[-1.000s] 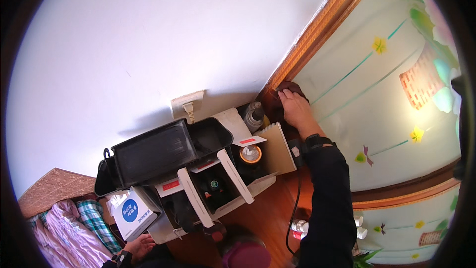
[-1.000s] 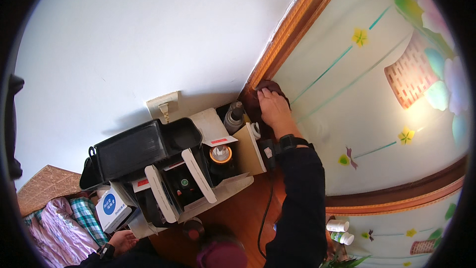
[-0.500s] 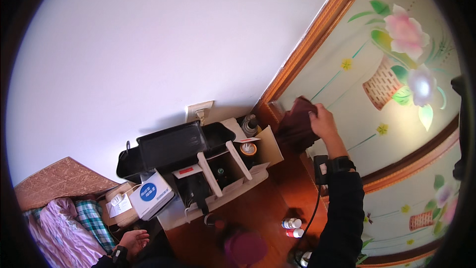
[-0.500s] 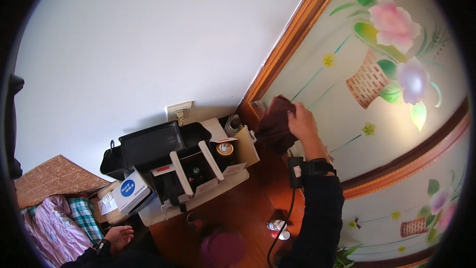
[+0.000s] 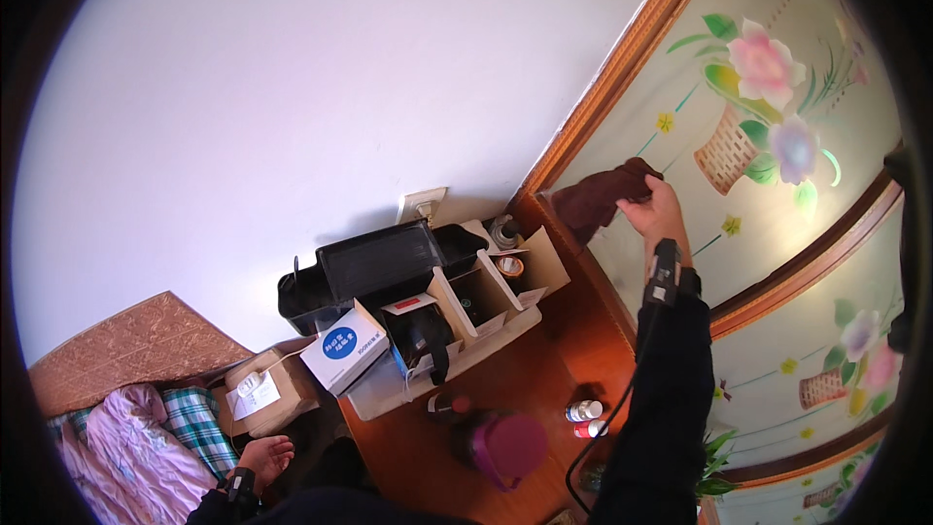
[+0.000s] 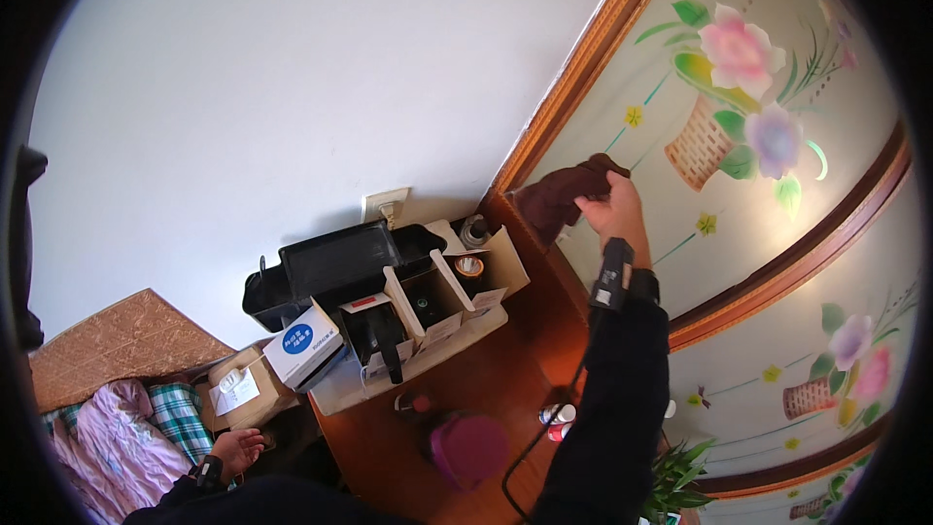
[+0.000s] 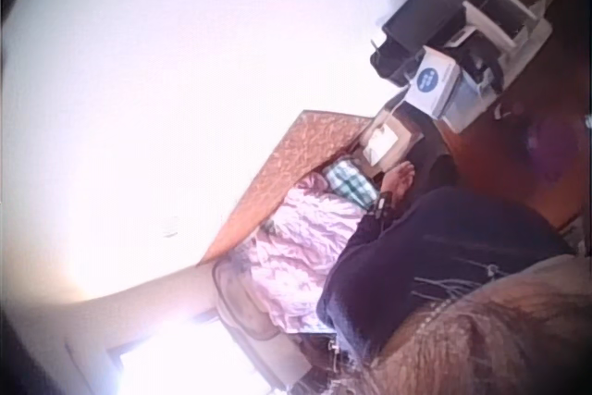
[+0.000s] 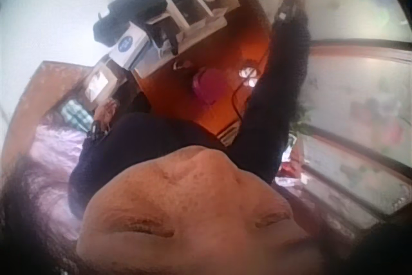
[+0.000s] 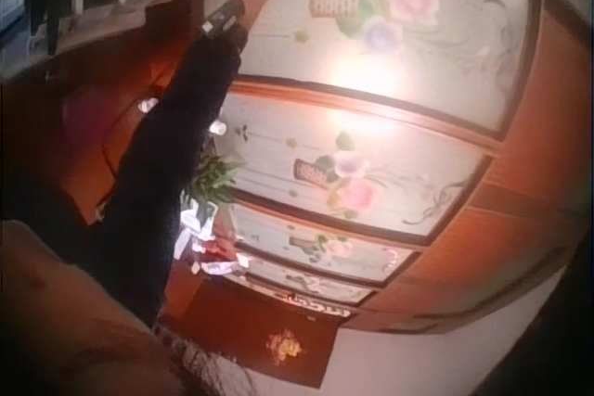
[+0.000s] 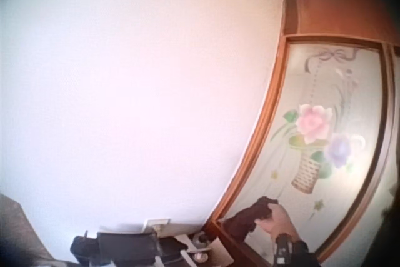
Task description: The person wipes a wooden table and a black plastic organizer with a brown cloth. They move items like a pink cloth, a plastic bag, and a small container to access the surfaces, then wipe the table and organizer before returning the items.
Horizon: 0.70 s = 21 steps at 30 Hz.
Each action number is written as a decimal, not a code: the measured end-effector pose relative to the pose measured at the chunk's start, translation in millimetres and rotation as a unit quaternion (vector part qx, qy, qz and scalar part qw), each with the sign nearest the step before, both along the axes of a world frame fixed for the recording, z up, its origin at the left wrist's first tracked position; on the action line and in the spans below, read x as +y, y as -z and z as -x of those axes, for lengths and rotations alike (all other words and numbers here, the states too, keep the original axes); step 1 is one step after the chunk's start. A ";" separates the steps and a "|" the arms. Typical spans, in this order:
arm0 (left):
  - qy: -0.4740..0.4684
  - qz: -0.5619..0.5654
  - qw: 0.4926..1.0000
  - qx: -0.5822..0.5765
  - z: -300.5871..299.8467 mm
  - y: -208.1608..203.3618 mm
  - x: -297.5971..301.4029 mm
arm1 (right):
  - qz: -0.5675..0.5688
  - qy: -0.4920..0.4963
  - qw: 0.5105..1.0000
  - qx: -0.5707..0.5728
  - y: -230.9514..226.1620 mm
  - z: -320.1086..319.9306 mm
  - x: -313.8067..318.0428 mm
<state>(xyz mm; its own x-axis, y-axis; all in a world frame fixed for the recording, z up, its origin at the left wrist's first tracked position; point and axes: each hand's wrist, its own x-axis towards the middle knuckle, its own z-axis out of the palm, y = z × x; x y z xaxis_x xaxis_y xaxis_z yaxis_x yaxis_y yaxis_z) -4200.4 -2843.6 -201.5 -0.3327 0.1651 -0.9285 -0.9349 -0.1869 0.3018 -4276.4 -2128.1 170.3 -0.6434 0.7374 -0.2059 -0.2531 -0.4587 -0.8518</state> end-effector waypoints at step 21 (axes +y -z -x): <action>-0.051 0.038 0.997 -0.050 58.3 28.6 6.2 | -0.639 -0.091 0.607 -0.464 87.9 152.7 -29.3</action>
<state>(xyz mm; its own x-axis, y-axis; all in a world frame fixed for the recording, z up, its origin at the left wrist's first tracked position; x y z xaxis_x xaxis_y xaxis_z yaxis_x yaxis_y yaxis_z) -4258.8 -2837.4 -230.1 -0.2494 0.0635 -0.9663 -0.9383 -0.2625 0.2249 -4429.2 -2157.4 82.4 -0.7823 0.6104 0.1240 0.5630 0.7781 -0.2786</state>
